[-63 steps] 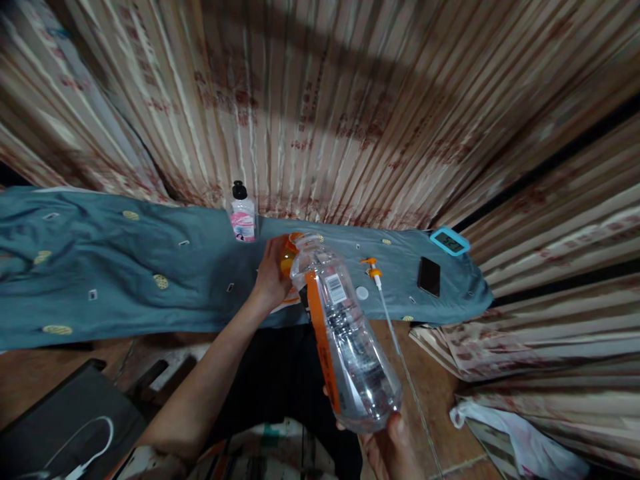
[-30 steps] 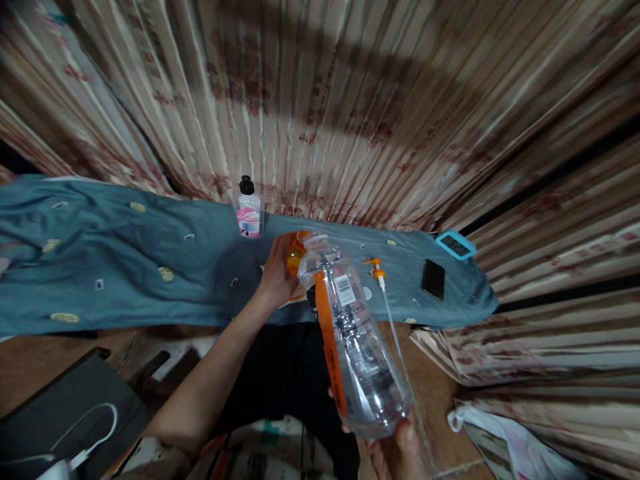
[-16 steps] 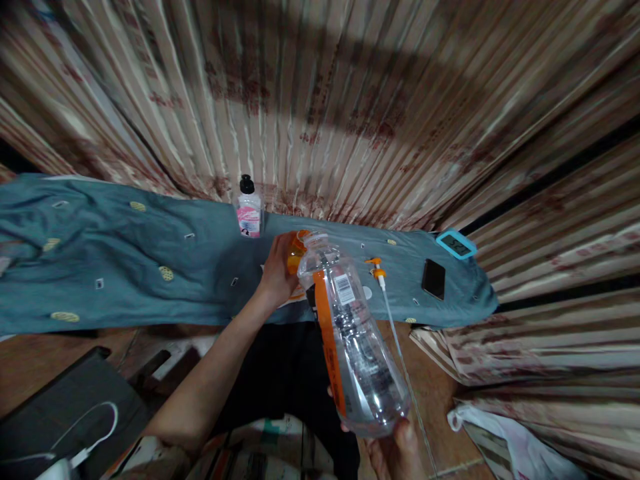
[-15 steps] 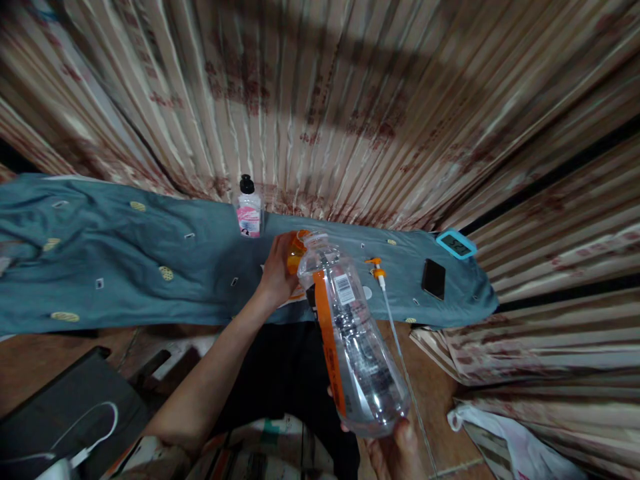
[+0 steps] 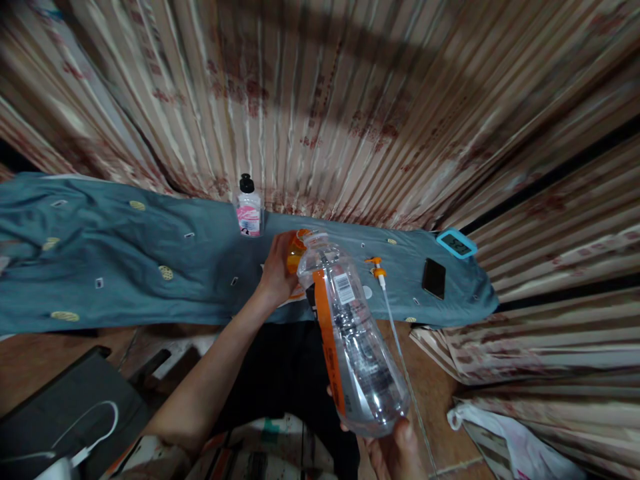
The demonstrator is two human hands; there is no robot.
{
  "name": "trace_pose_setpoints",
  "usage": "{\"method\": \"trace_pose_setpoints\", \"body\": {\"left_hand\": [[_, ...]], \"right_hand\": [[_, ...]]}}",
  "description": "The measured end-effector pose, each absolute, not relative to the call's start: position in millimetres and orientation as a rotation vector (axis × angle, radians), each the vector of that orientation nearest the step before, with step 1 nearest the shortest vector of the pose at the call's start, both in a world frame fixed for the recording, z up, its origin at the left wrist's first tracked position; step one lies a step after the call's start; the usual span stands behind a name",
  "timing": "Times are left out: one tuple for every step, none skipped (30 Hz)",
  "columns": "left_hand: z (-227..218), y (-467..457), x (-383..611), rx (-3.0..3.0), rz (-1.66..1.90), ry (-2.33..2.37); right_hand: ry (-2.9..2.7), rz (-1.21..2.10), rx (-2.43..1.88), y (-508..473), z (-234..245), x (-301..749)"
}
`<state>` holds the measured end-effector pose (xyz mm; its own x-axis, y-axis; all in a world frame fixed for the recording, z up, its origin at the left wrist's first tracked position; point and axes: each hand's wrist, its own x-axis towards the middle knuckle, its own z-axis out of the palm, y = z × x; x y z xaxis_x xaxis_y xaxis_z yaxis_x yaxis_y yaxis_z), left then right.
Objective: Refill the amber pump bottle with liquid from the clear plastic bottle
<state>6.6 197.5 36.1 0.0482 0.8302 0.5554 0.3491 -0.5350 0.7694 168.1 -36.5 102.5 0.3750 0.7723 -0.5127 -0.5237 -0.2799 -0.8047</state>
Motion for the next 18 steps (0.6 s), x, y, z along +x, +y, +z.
{"method": "trace_pose_setpoints", "body": {"left_hand": [[35.5,197.8,6.7,1.902,1.501,1.184],[34.8,198.2,6.9,1.904,1.509,1.184],[34.0,198.5,7.1,1.909,1.52,1.181],[33.2,198.9,7.2,1.914,1.532,1.174],[32.3,199.2,7.2,1.918,1.544,1.165],[31.5,199.5,7.1,1.92,1.553,1.155],[30.8,199.7,6.9,1.921,1.558,1.145],[30.3,199.9,6.7,1.921,1.56,1.136],[29.9,200.0,6.5,1.921,1.559,1.129],[29.6,200.1,6.2,1.921,1.555,1.125],[29.5,200.2,6.1,1.921,1.55,1.122],[29.5,200.1,6.0,1.918,1.546,1.121],[29.6,200.1,6.1,1.914,1.544,1.123],[29.8,200.0,6.2,1.908,1.544,1.125],[30.2,199.9,6.4,1.904,1.544,1.128],[30.7,199.6,6.6,1.9,1.542,1.131],[31.4,199.4,6.8,1.896,1.538,1.137],[32.3,199.1,6.9,1.893,1.529,1.144]], "right_hand": [[-0.25,1.276,-1.358,-36.3,102.9,168.0],[-0.252,1.27,-1.36,-35.9,103.3,167.6],[-0.253,1.258,-1.36,-35.5,103.7,167.1],[-0.251,1.246,-1.359,-35.0,104.0,166.5],[-0.247,1.236,-1.358,-34.6,104.0,165.9],[-0.245,1.228,-1.355,-34.3,103.9,165.4],[-0.245,1.223,-1.352,-34.2,103.4,165.3],[-0.246,1.224,-1.352,-34.2,102.8,165.5],[-0.244,1.231,-1.356,-34.5,102.0,166.0],[-0.245,1.239,-1.359,-34.9,100.9,166.9],[-0.245,1.247,-1.361,-35.5,99.8,168.2],[-0.242,1.255,-1.363,-36.1,98.6,169.6],[-0.24,1.263,-1.364,-36.8,97.3,171.2],[-0.238,1.268,-1.368,-37.5,96.1,172.8],[-0.241,1.27,-1.369,-38.0,95.0,174.3],[-0.248,1.273,-1.368,-38.5,94.1,175.6],[-0.256,1.284,-1.364,-38.8,93.4,176.7],[-0.262,1.296,-1.358,-38.9,93.0,177.5]]}}
